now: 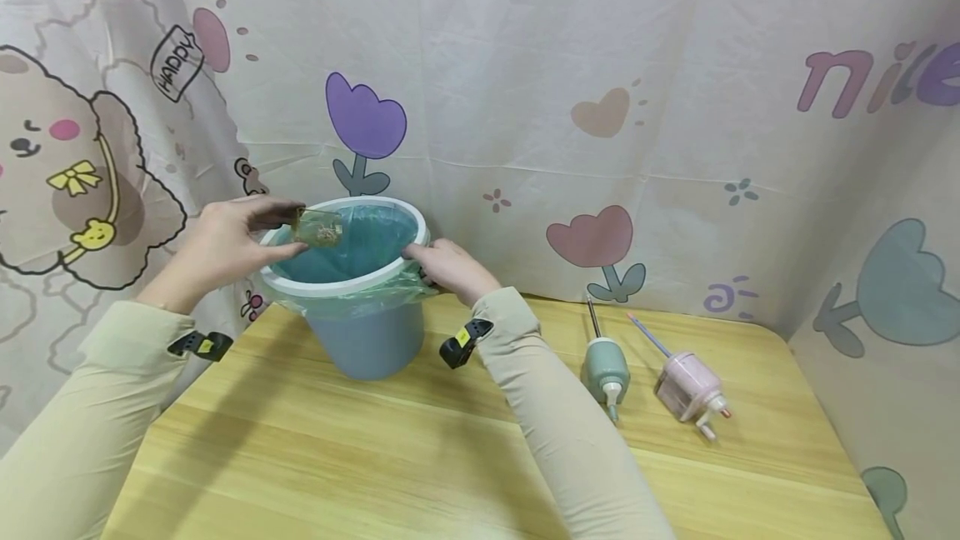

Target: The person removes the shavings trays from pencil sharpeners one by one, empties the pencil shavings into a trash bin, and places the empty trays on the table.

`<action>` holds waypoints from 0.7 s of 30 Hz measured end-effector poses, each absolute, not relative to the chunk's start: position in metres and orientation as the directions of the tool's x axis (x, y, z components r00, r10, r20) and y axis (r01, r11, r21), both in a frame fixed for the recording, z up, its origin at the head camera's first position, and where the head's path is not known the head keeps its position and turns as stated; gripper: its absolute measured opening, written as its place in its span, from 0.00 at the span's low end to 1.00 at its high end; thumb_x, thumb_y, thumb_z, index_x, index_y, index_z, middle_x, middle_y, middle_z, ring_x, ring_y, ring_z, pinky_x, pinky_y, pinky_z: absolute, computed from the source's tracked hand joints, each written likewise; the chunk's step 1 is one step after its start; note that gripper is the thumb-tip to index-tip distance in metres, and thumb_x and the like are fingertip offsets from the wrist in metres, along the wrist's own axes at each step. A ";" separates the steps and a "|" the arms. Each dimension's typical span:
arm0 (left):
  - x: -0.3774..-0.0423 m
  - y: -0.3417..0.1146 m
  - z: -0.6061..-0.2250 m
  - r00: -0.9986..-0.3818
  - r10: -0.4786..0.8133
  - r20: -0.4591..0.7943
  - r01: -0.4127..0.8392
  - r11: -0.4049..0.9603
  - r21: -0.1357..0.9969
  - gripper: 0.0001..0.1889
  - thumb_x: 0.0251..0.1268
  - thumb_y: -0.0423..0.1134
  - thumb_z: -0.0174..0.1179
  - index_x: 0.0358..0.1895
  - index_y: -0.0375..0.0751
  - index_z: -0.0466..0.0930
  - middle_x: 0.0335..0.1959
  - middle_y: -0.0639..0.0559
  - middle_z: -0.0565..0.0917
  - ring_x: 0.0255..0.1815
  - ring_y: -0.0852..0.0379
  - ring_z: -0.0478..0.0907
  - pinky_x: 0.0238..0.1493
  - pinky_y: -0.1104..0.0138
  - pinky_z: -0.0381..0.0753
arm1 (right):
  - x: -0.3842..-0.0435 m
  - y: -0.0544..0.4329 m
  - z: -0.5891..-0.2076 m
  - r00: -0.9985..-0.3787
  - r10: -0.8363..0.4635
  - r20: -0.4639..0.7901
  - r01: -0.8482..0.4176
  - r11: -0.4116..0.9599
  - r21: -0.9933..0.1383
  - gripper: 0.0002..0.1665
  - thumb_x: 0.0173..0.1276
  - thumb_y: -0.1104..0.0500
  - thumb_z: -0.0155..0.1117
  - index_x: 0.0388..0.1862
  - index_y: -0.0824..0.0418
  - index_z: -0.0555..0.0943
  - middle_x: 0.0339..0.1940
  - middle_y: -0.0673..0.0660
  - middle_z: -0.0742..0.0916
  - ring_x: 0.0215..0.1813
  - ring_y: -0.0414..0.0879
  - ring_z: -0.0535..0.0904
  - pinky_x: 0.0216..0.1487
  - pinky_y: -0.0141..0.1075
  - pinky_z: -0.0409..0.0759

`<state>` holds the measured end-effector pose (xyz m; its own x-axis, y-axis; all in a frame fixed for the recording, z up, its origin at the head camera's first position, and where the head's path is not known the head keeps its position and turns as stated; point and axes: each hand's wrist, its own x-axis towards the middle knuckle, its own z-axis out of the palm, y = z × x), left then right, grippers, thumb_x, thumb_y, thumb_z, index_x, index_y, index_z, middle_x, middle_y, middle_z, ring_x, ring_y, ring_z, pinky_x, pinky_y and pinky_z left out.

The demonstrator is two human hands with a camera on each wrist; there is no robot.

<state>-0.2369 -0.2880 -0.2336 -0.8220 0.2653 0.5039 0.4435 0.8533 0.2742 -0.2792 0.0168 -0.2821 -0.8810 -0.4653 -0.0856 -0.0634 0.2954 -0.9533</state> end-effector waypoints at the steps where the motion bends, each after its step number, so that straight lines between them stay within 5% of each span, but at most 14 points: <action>1: -0.237 -0.287 -0.234 -0.822 0.268 0.503 0.440 0.859 0.260 0.30 0.60 0.37 0.80 0.66 0.34 0.83 0.59 0.33 0.88 0.57 0.33 0.86 0.57 0.40 0.87 | -0.279 0.017 -0.282 -0.881 -0.466 -0.086 -0.063 0.294 -0.954 0.21 0.82 0.52 0.54 0.25 0.55 0.69 0.23 0.49 0.69 0.29 0.42 0.66 0.37 0.35 0.67; 12: -0.240 -0.281 -0.238 -0.757 0.372 0.537 0.492 0.865 0.095 0.29 0.57 0.31 0.79 0.63 0.30 0.83 0.55 0.32 0.86 0.55 0.31 0.85 0.59 0.37 0.86 | -0.281 0.016 -0.285 -0.887 -0.453 -0.091 -0.055 0.298 -0.953 0.20 0.81 0.50 0.54 0.26 0.55 0.69 0.24 0.49 0.70 0.31 0.43 0.66 0.33 0.32 0.67; 21: -0.238 -0.275 -0.241 -0.663 0.500 0.556 0.573 0.818 -0.052 0.31 0.54 0.27 0.79 0.64 0.29 0.82 0.54 0.35 0.85 0.45 0.36 0.88 0.46 0.42 0.91 | -0.281 0.016 -0.285 -0.889 -0.448 -0.091 -0.054 0.301 -0.952 0.21 0.82 0.49 0.54 0.27 0.55 0.70 0.24 0.49 0.70 0.30 0.42 0.67 0.33 0.31 0.68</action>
<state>-0.2382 -0.2753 -0.2406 -0.6635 0.5001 0.5565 0.5731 0.8179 -0.0518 -0.2812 0.0156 -0.2849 -0.8894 -0.4480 -0.0914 -0.0539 0.3012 -0.9520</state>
